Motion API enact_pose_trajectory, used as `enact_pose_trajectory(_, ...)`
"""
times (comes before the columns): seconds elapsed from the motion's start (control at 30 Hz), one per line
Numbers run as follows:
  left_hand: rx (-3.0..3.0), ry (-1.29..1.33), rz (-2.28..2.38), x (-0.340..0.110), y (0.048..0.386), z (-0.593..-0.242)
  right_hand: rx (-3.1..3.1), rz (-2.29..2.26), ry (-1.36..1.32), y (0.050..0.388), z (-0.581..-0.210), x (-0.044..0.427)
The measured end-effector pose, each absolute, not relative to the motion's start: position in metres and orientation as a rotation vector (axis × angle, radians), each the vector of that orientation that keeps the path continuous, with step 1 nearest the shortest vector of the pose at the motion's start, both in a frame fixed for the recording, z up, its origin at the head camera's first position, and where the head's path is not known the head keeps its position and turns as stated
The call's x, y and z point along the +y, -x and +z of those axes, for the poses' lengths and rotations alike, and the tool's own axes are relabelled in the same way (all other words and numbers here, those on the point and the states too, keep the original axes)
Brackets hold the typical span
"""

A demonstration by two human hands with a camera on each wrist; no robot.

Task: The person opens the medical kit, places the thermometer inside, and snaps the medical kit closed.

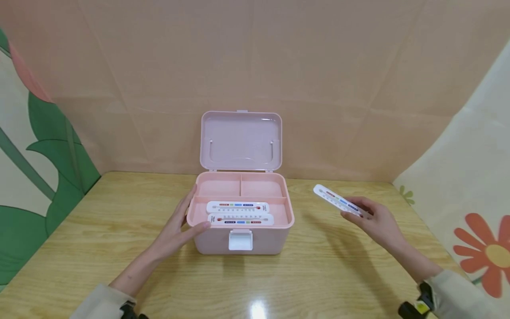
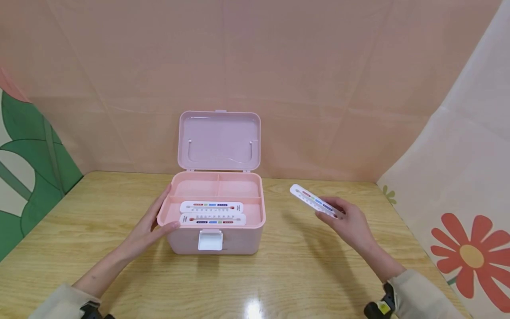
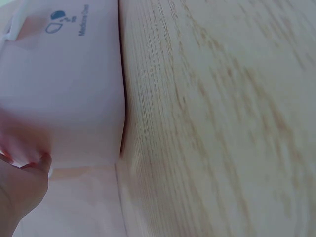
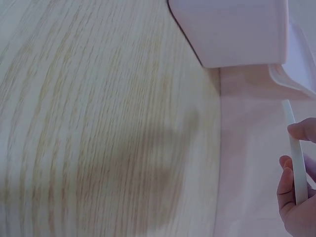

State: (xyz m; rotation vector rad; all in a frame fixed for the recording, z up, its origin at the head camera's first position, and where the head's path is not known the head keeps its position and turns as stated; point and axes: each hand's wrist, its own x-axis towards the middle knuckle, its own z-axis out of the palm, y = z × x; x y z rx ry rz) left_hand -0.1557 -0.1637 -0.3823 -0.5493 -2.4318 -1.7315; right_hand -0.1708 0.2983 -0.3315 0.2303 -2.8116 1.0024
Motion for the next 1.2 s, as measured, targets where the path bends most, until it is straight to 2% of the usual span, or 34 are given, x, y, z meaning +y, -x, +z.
enact_pose_trajectory(1.2, -2.427, 0.558, -1.735, -0.164, 0.155, -0.382, -2.779, 0.969, -0.287, 0.172, -0.307, 0.272)
